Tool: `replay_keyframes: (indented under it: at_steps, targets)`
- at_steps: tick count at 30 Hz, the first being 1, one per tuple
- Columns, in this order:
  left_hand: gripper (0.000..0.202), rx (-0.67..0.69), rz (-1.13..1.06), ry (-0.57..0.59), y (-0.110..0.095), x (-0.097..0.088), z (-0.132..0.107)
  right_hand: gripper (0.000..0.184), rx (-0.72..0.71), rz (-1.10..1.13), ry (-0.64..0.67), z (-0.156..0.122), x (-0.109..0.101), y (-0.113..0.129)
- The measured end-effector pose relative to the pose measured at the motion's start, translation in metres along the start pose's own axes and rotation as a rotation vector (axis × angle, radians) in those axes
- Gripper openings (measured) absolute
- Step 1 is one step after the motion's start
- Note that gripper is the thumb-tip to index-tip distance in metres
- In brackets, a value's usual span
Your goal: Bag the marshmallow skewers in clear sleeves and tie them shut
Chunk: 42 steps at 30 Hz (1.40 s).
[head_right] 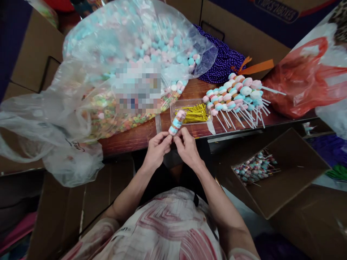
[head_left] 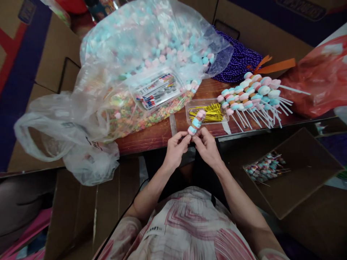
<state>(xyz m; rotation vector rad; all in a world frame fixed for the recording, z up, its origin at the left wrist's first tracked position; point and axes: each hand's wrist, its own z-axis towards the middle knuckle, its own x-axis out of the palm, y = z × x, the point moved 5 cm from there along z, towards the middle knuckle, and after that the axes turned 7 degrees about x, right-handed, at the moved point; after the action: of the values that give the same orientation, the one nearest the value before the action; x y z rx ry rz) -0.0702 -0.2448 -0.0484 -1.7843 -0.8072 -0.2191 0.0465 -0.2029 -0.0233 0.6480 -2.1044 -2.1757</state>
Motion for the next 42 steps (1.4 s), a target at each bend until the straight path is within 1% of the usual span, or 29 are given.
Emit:
replay_keyframes:
  at_steps: [1, 3, 5, 7, 9, 11, 13, 16, 19, 21, 22, 24, 27, 29, 31, 33, 35, 38, 40, 42]
  targets:
    - [0.026, -0.044, -0.033, 0.017, -0.001, 0.002, 0.002, 0.014, -0.035, -0.004, -0.010, -0.001, -0.002, 0.002]
    - [0.028, -0.141, -0.103, 0.048, -0.003, 0.006, 0.006, 0.013, -0.164, -0.062, -0.068, -0.003, -0.008, 0.008]
    - [0.029, -0.230, -0.176, 0.035, -0.003, 0.010, 0.008, 0.021, -0.318, -0.178, -0.134, -0.007, -0.013, 0.013]
    - [0.028, -0.293, -0.221, 0.011, -0.002, 0.013, 0.007, 0.025, -0.428, -0.303, -0.176, -0.012, -0.015, 0.013]
    - [0.028, -0.334, -0.232, 0.013, 0.000, 0.017, 0.003, 0.023, -0.475, -0.378, -0.203, -0.014, -0.017, 0.011]
    - [0.029, -0.331, -0.219, 0.043, 0.004, 0.021, -0.002, 0.020, -0.484, -0.390, -0.227, -0.015, -0.018, 0.009]
    - [0.031, -0.271, -0.187, 0.088, 0.007, 0.024, -0.004, 0.019, -0.461, -0.370, -0.263, -0.016, -0.018, 0.009]
    - [0.033, -0.155, -0.130, 0.156, 0.010, 0.025, -0.003, 0.017, -0.384, -0.354, -0.353, -0.019, -0.017, 0.011]
    - [0.042, -0.142, -0.097, 0.251, 0.013, 0.029, -0.002, 0.014, -0.253, -0.253, -0.399, -0.023, -0.022, 0.014]
    - [0.047, -0.102, -0.082, 0.294, 0.009, 0.033, -0.004, 0.013, -0.158, -0.138, -0.387, -0.026, -0.029, 0.016]
    - [0.048, -0.053, -0.072, 0.304, 0.004, 0.035, -0.006, 0.013, -0.127, -0.095, -0.371, -0.028, -0.033, 0.019]
    - [0.044, 0.072, -0.043, 0.307, -0.008, 0.038, -0.010, 0.012, -0.114, -0.058, -0.336, -0.031, -0.039, 0.026]
    - [0.036, 0.240, 0.053, 0.260, -0.023, 0.036, -0.016, 0.013, -0.121, -0.039, -0.323, -0.036, -0.045, 0.033]
    - [0.036, 0.296, 0.174, 0.248, -0.027, 0.034, -0.019, 0.012, -0.092, 0.005, -0.331, -0.038, -0.045, 0.031]
    - [0.041, 0.287, 0.312, 0.301, -0.025, 0.035, -0.020, 0.009, -0.077, 0.049, -0.337, -0.041, -0.042, 0.029]
    - [0.046, 0.230, 0.384, 0.351, -0.019, 0.038, -0.021, 0.008, -0.093, 0.063, -0.359, -0.044, -0.041, 0.030]
    - [0.050, 0.133, 0.355, 0.348, -0.011, 0.040, -0.022, 0.009, -0.100, 0.051, -0.383, -0.050, -0.042, 0.031]
    - [0.052, -0.001, 0.242, 0.345, -0.001, 0.046, -0.025, 0.012, -0.054, 0.075, -0.374, -0.060, -0.046, 0.031]
    - [0.044, 0.000, 0.200, 0.356, 0.003, 0.051, -0.027, 0.015, 0.014, 0.109, -0.348, -0.070, -0.048, 0.027]
    - [0.038, 0.085, 0.223, 0.320, 0.006, 0.052, -0.027, 0.018, 0.100, 0.120, -0.308, -0.079, -0.046, 0.019]
